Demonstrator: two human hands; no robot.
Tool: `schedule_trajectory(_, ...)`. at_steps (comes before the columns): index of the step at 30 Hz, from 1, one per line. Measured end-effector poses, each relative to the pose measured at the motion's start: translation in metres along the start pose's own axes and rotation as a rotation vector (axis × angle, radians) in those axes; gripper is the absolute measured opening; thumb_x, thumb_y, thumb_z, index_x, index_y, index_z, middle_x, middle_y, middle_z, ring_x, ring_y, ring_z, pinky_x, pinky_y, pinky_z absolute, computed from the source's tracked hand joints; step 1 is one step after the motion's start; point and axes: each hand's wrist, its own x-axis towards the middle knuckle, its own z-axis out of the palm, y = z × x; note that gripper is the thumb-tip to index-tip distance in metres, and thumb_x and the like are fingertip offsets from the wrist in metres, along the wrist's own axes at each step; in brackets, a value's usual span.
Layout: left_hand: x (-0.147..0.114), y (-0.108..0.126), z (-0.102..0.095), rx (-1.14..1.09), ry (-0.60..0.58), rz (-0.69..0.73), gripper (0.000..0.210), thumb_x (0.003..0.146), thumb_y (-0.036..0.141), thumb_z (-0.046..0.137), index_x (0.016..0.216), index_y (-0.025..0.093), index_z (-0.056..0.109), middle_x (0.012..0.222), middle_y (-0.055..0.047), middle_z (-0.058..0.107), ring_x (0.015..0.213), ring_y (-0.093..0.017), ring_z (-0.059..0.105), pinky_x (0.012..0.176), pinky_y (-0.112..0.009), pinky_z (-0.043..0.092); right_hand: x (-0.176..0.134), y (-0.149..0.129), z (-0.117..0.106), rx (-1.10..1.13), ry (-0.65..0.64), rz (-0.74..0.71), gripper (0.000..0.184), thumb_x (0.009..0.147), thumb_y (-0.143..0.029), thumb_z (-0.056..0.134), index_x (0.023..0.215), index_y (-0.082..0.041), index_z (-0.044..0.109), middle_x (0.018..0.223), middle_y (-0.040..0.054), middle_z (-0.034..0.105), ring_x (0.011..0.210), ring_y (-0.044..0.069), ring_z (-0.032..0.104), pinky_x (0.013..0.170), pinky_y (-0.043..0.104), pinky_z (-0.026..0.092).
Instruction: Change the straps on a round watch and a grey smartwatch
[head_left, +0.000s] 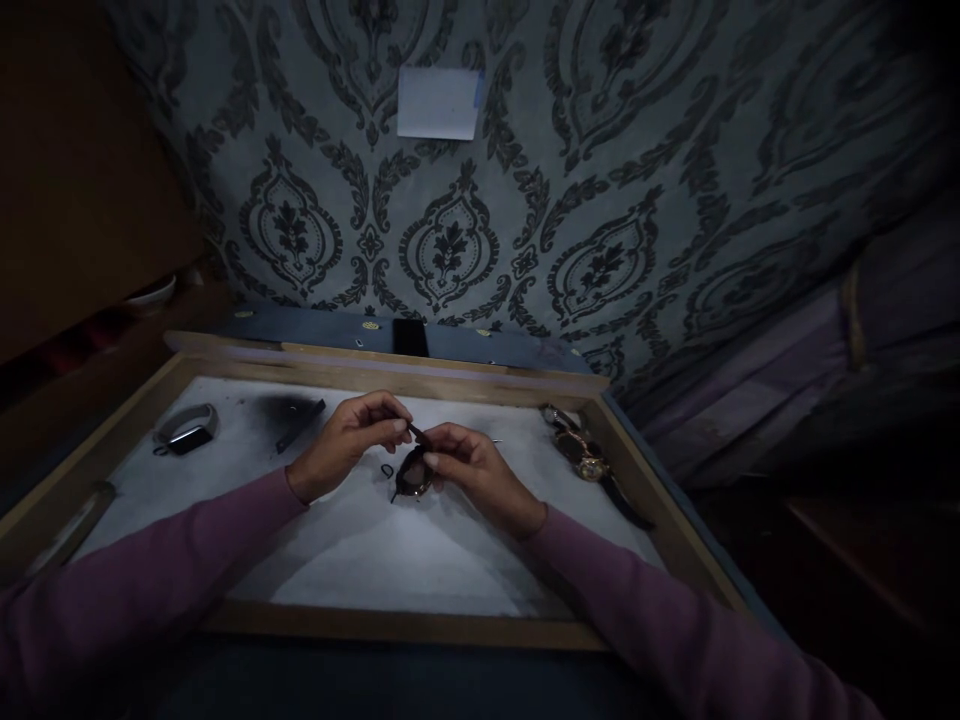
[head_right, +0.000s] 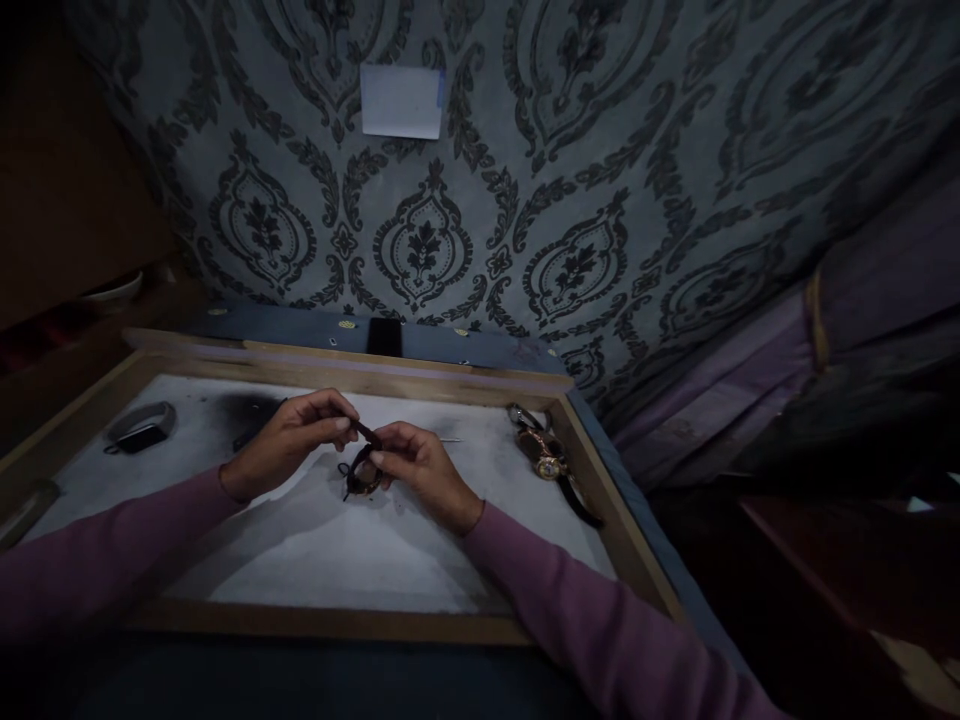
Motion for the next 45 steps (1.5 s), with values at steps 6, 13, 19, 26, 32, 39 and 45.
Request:
schedule_trajectory(6,0.001,0.001,-0.001,0.054,0.002,-0.011,0.023,0.08,0.035,0.067,0.073,0.014,0.06,0.064,0.0,0.061,0.062,-0.011,0.053,0.061,-0.024,0.041,-0.001,-0.002,0.001,0.23,0.048,0.106,0.031,0.064,-0.026,0.085,0.088,-0.017,0.066,0.079,-0.0005,0.068,0.066,0.01,0.059,0.055,0.021,0.039)
schedule_trajectory(13,0.001,-0.006,-0.001,0.049,-0.14,-0.127,0.028,0.078,0.039,0.07,0.085,0.015,0.057,0.061,0.002,0.06,0.057,-0.01,0.05,0.059,-0.024,0.038,-0.002,-0.008,0.001,0.296,0.063,0.18,0.034,0.066,-0.036,0.085,0.081,-0.016,0.062,0.064,-0.0032,0.06,0.057,0.008,0.052,0.05,0.019,0.032)
schedule_trajectory(19,-0.002,-0.004,0.002,0.096,-0.209,-0.113,0.028,0.08,0.036,0.069,0.097,0.015,0.06,0.093,-0.006,0.064,0.087,-0.017,0.057,0.077,-0.029,0.043,-0.001,-0.007,-0.001,0.34,0.06,0.186,0.031,0.068,-0.034,0.084,0.08,-0.018,0.061,0.066,-0.0031,0.061,0.059,0.009,0.053,0.051,0.019,0.033)
schedule_trajectory(26,-0.002,-0.009,0.0,0.122,-0.32,-0.209,0.029,0.077,0.032,0.073,0.095,0.015,0.058,0.092,-0.005,0.063,0.085,-0.017,0.058,0.078,-0.031,0.045,0.001,-0.003,-0.003,0.414,0.042,0.206,0.032,0.068,-0.031,0.085,0.079,-0.018,0.058,0.066,-0.0043,0.06,0.061,0.008,0.056,0.052,0.019,0.036)
schedule_trajectory(32,-0.003,-0.009,0.003,0.069,-0.261,-0.156,0.025,0.079,0.035,0.071,0.086,0.014,0.059,0.077,-0.001,0.061,0.07,-0.013,0.057,0.068,-0.027,0.046,0.001,-0.005,-0.002,0.448,0.011,0.225,0.031,0.068,-0.03,0.085,0.08,-0.018,0.059,0.069,-0.0042,0.061,0.062,0.008,0.058,0.053,0.019,0.04)
schedule_trajectory(39,-0.005,-0.009,0.004,0.028,-0.225,-0.167,0.026,0.078,0.035,0.072,0.086,0.013,0.06,0.079,-0.003,0.064,0.07,-0.013,0.06,0.066,-0.027,0.048,0.0,-0.004,-0.004,0.357,-0.006,0.203,0.031,0.07,-0.034,0.083,0.082,-0.018,0.058,0.071,-0.0025,0.064,0.065,0.01,0.061,0.057,0.02,0.044)
schedule_trajectory(45,-0.004,-0.01,0.003,0.017,-0.239,-0.171,0.025,0.079,0.033,0.072,0.088,0.012,0.062,0.084,-0.006,0.066,0.074,-0.015,0.061,0.068,-0.028,0.05,-0.002,-0.006,-0.004,0.229,-0.016,0.159,0.031,0.074,-0.039,0.08,0.081,-0.018,0.058,0.071,-0.0009,0.064,0.066,0.011,0.06,0.052,0.019,0.042)
